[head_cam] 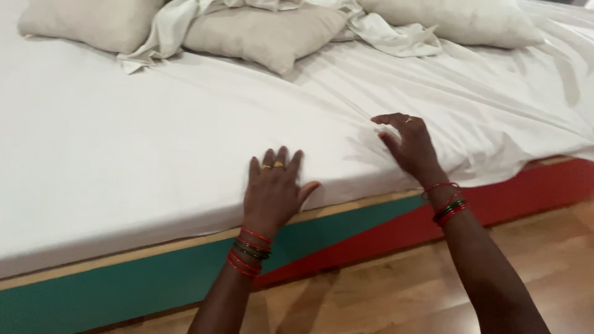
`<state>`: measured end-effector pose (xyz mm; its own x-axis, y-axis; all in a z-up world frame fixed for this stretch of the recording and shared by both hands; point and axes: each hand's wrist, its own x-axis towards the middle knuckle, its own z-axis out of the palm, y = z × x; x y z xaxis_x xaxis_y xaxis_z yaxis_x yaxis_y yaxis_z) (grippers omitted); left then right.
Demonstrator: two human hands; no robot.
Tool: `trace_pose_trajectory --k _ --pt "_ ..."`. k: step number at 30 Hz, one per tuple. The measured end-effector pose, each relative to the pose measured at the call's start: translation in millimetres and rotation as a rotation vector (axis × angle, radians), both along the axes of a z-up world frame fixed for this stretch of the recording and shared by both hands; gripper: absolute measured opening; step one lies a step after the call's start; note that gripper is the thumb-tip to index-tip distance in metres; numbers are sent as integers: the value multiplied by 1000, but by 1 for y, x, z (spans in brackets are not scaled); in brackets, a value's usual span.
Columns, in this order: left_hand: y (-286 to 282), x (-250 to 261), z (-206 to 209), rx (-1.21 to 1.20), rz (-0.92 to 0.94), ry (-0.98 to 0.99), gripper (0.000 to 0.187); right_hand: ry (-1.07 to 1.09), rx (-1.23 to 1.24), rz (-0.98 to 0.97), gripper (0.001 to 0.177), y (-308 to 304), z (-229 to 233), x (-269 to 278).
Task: The person tucks the edges of a white bedsheet under the mattress and arranges pillows on the bed by hand.
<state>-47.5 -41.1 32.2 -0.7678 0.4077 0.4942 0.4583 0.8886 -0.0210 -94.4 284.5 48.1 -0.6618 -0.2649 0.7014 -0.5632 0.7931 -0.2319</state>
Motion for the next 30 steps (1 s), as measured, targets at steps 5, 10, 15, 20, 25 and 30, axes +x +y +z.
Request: trace_pose_trajectory --k 5,10,15,20,25,30 --pt "22 18 -16 168 -271 367 37 102 189 -162 58 -2 -63 54" --pt "60 24 -51 22 -487 281 28 200 307 -255 72 9 -112 64" --pt "84 33 -75 -66 -469 183 33 202 395 81 52 46 -138 72" --pt "107 48 -70 -52 -291 105 43 138 367 169 55 64 -143 74" --pt "142 54 -55 -142 -126 51 51 148 223 130 48 54 -155 64" --pt "164 40 -57 -334 55 -137 46 303 113 0 41 39 -182 51"
